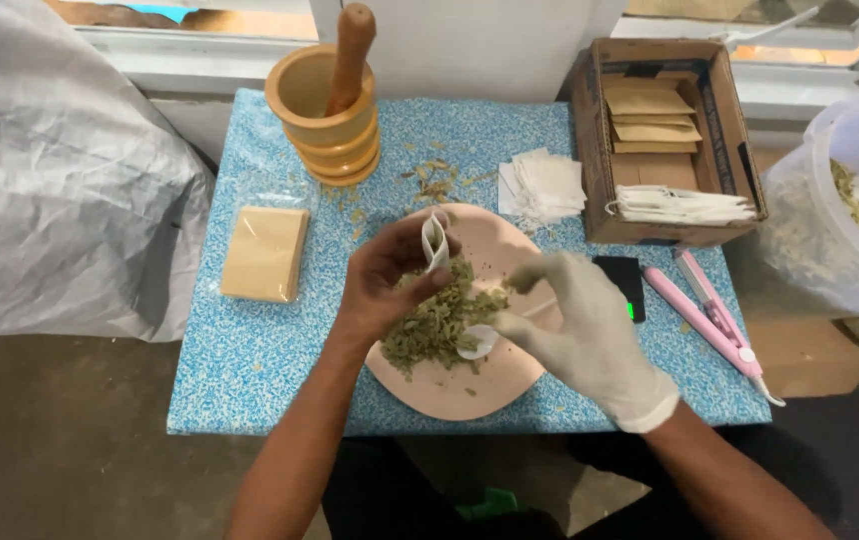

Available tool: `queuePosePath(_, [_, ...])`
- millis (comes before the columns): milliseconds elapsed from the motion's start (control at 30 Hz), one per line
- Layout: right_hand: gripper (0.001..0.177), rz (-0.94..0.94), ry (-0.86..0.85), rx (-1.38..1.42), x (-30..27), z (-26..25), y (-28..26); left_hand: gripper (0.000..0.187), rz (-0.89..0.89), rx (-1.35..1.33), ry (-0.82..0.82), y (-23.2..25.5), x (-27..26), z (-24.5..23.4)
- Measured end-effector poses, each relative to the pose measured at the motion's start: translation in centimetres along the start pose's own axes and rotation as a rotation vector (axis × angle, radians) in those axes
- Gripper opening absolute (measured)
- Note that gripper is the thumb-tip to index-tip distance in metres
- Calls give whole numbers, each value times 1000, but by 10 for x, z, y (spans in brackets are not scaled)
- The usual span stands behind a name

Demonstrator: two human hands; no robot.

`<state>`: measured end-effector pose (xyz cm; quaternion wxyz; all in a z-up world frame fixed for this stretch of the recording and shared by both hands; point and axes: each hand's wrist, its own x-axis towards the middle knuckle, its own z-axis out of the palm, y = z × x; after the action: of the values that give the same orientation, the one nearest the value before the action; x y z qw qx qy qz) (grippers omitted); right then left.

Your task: Filling small tea bags with loose tea leaves using a spoon and sealing them with a hand-held heat sealer.

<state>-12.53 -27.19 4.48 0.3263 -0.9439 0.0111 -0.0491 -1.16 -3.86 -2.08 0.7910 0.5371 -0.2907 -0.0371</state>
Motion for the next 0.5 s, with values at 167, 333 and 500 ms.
queuePosePath(167, [56, 91, 3, 180, 16, 10, -55, 66, 55, 224, 106, -5, 0, 12])
queuePosePath(333, [37, -1, 71, 274, 32, 15, -66, 75, 108, 401, 111, -2, -4, 12])
queuePosePath(500, [15, -248, 241, 308, 43, 10, -29, 59, 118, 338, 93, 3, -8, 12])
